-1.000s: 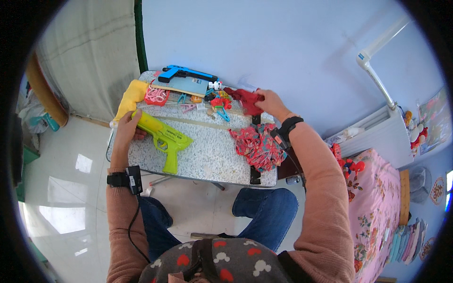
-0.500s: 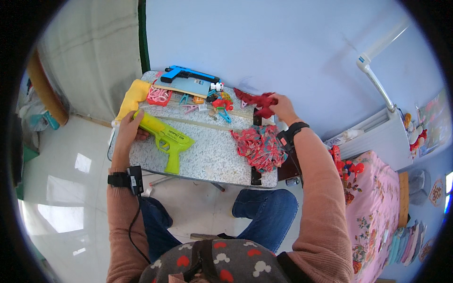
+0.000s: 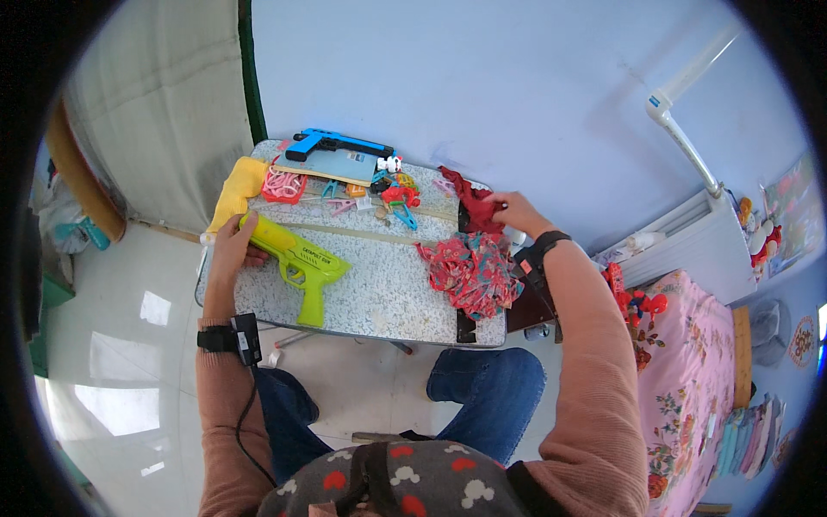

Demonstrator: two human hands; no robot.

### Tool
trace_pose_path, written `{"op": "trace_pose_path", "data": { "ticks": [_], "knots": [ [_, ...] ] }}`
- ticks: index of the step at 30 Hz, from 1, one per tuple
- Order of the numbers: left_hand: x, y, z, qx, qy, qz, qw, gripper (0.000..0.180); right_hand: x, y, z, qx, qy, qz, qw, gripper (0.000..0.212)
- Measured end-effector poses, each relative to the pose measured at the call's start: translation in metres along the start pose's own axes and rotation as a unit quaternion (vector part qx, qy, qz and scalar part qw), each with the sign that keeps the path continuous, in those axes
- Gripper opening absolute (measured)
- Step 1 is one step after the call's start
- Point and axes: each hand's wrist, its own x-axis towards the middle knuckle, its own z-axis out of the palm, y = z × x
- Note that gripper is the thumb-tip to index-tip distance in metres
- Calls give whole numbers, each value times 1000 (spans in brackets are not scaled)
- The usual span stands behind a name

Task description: The person wipes a small dumbbell and a Spider-Man toy with a cloth, then wipes the table surface. They handle a yellow toy gun and a blue toy gun, wiping each before placing them on a side table.

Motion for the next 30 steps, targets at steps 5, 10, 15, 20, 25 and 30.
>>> {"op": "trace_pose_path", "data": {
  "ticks": [5,10,15,20,25,30],
  "knots": [
    [-1,-1,1,12,6,13,1000,60,4,3,-14,86,152,-31,984,44],
    [1,-1,0,-13,-8,-8,1000,58,8,13,31,-149,108,-94,978,48],
    [2,-3,0,5,1,6,1000,59,5,5,19,-63,33,-24,997,46],
    [1,-4,2,3,8,11,1000,61,1,-38,15,46,118,-13,992,45],
    [-2,-2,2,-11,7,-1,1000,63,7,-81,47,-134,-16,-207,969,44],
    [-4,0,3,22,13,16,1000,65,27,-102,50,-109,-78,-71,988,42]
  ]
}}
